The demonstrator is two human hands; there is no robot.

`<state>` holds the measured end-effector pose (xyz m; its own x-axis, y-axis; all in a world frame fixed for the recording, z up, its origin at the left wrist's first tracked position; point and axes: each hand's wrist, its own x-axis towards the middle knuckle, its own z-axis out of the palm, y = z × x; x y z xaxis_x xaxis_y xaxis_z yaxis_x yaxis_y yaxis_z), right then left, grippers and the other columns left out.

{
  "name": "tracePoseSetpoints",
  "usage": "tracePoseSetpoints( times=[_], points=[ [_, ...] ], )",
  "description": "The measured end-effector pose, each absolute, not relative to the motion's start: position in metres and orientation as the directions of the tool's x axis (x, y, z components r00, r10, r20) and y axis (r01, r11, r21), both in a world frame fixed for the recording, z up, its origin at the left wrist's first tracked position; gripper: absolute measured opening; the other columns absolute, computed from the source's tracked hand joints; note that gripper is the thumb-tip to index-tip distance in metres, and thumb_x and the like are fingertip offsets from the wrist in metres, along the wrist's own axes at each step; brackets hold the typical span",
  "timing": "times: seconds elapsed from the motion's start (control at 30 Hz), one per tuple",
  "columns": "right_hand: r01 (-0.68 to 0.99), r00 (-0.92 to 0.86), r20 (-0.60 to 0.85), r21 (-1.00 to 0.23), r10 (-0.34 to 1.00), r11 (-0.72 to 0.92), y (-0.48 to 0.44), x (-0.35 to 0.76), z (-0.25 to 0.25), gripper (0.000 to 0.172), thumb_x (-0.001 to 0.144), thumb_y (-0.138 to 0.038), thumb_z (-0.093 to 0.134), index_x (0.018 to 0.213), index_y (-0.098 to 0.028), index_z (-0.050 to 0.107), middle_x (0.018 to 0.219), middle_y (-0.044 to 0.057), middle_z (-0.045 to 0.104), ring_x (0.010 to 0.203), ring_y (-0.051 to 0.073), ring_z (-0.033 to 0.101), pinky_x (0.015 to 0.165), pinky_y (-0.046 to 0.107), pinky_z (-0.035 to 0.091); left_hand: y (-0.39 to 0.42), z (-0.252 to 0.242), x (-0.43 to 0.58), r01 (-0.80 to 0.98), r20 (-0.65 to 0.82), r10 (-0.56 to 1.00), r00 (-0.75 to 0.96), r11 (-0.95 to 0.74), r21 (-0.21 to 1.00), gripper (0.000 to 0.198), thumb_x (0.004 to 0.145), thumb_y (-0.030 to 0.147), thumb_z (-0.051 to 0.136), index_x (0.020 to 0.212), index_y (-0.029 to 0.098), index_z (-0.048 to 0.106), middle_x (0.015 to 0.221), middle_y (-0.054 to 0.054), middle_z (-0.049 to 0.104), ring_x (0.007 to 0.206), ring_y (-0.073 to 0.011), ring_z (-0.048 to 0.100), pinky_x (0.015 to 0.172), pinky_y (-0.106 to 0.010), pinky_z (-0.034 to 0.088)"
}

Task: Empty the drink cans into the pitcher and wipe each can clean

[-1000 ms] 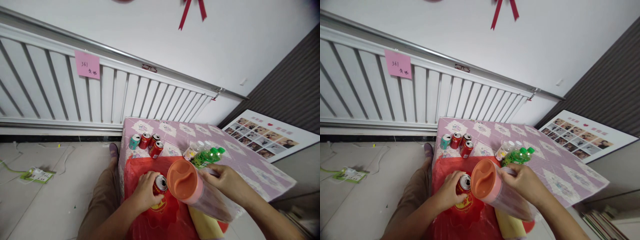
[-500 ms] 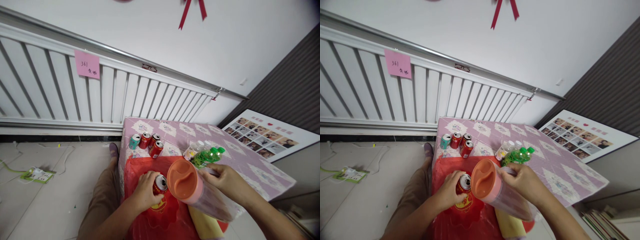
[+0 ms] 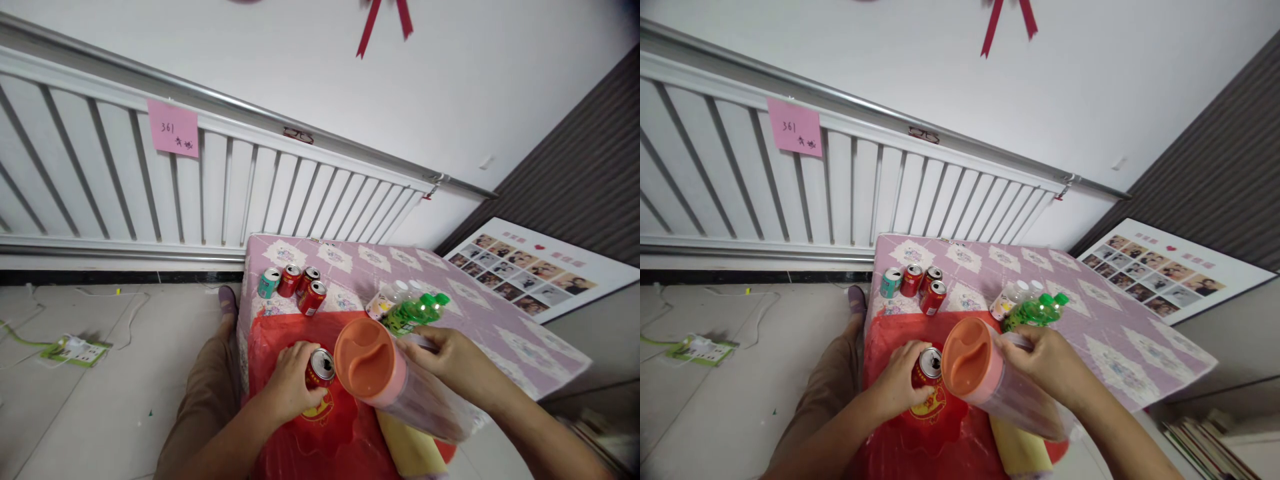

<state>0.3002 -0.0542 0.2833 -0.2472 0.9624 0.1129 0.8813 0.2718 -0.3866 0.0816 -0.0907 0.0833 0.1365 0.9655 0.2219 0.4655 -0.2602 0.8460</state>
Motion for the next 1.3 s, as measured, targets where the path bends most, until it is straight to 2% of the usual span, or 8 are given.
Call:
tracePoseSetpoints(
  times=[0.13, 0.7, 1.07, 1.3],
  points=[
    [0.914, -0.256, -0.014, -0.328, 0.967, 0.237, -0.0542, 0.2999, 0.2844, 0.031, 0.080, -0.040, 0.051, 0.057, -0.019, 0.054, 0.051, -0.004, 0.049, 0.050, 0.011, 0.043, 0.045, 0.023, 0.031, -0.0907, 0.0841, 0.0813, 0.465, 0.219, 0.966, 0.139, -0.259, 0.846, 0.070, 0.061, 0.017, 0.074, 0.125, 0.024, 0.047, 0.125, -0.007, 0.056, 0.117, -0.0278, 0.051, 0.103, -0.045, 0.036],
    [0.918, -0.246, -0.038, -0.330, 0.969, 0.220, -0.0536, 0.3007, 0.2841, 0.032, 0.081, -0.041, 0.050, 0.058, -0.019, 0.052, 0.054, -0.002, 0.049, 0.053, 0.012, 0.045, 0.047, 0.024, 0.033, -0.0903, 0.0841, 0.0813, 0.463, 0.221, 0.967, 0.128, -0.255, 0.849, 0.070, 0.060, 0.017, 0.075, 0.124, 0.027, 0.048, 0.123, -0.005, 0.057, 0.116, -0.0283, 0.052, 0.102, -0.046, 0.037],
    [0.896, -0.275, 0.022, -0.355, 0.961, 0.265, -0.0542, 0.3003, 0.2836, 0.031, 0.079, -0.040, 0.054, 0.057, -0.018, 0.056, 0.052, -0.003, 0.053, 0.051, 0.011, 0.043, 0.045, 0.022, 0.033, -0.0899, 0.0822, 0.0814, 0.466, 0.218, 0.967, 0.134, -0.255, 0.847, 0.071, 0.060, 0.017, 0.075, 0.125, 0.025, 0.047, 0.125, -0.007, 0.056, 0.117, -0.0283, 0.051, 0.103, -0.046, 0.036],
    [0.910, -0.268, 0.001, -0.329, 0.963, 0.254, -0.0537, 0.3013, 0.2837, 0.033, 0.080, -0.043, 0.052, 0.057, -0.019, 0.050, 0.051, -0.004, 0.048, 0.050, 0.010, 0.041, 0.045, 0.022, 0.031, -0.0904, 0.0835, 0.0819, 0.463, 0.220, 0.967, 0.130, -0.255, 0.849, 0.070, 0.060, 0.017, 0.075, 0.124, 0.025, 0.048, 0.124, -0.006, 0.057, 0.117, -0.0285, 0.051, 0.102, -0.047, 0.036]
  ],
)
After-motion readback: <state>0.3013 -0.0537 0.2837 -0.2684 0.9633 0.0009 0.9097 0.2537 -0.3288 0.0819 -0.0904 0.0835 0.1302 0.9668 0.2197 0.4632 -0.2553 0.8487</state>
